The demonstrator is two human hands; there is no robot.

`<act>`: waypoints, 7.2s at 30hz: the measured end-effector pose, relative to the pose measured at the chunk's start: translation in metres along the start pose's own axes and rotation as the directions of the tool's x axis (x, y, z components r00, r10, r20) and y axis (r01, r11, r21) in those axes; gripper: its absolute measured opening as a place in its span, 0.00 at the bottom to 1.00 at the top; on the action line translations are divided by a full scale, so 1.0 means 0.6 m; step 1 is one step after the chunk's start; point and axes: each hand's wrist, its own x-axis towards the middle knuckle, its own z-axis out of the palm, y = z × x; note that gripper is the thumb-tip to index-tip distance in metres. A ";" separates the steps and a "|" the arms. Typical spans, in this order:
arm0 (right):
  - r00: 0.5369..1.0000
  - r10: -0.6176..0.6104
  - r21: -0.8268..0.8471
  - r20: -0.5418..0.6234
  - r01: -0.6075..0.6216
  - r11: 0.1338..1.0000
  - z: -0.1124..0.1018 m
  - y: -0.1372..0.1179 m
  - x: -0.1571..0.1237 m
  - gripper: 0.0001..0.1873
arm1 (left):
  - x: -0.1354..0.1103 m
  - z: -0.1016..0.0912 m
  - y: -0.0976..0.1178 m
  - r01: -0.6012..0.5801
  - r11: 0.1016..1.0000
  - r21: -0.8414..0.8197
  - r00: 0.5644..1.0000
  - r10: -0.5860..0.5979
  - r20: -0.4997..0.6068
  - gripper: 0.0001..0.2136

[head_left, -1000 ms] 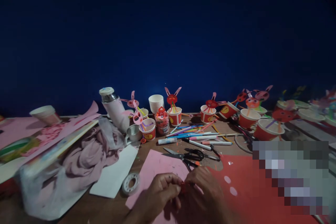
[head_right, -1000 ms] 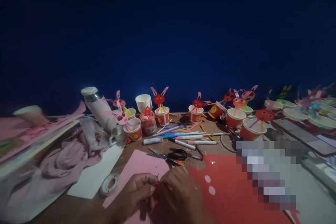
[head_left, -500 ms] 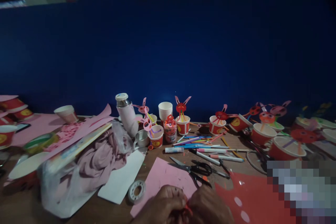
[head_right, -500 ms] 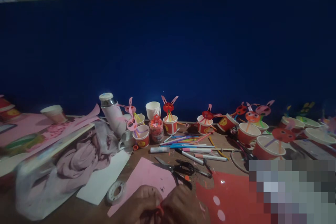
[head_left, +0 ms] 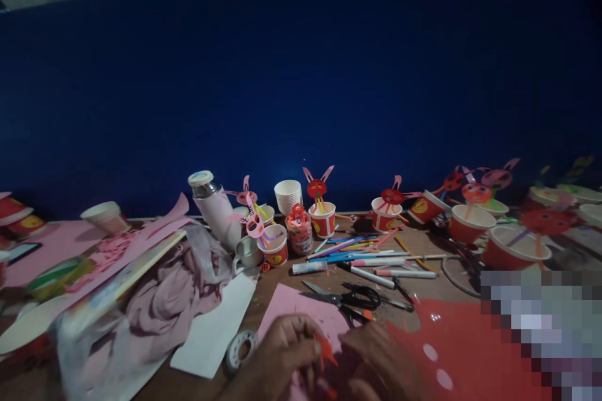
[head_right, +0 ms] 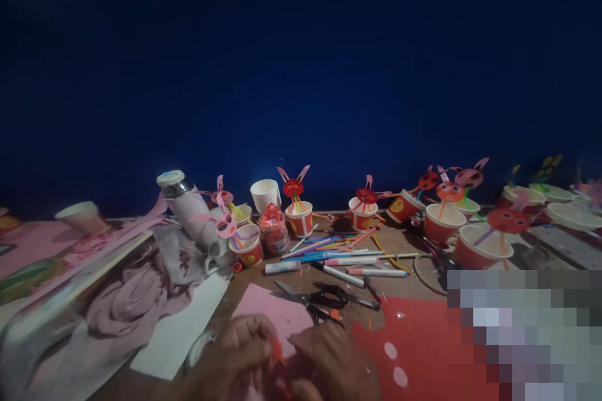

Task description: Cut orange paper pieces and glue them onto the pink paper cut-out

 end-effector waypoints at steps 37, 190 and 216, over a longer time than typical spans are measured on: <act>0.991 -0.018 -0.118 -0.131 0.002 0.993 -0.016 0.035 0.020 0.05 | -0.013 -0.053 0.035 -0.360 0.005 0.933 0.876 0.344 0.337 0.07; 0.981 0.097 -0.452 -0.169 -0.165 0.877 -0.025 0.078 0.026 0.09 | 0.022 0.001 -0.034 -0.260 0.694 0.671 0.927 0.373 -0.026 0.09; 0.961 0.262 -0.094 0.089 -0.254 0.963 0.007 -0.004 0.019 0.03 | 0.012 0.030 -0.038 -0.179 0.866 0.467 0.972 0.229 -0.053 0.09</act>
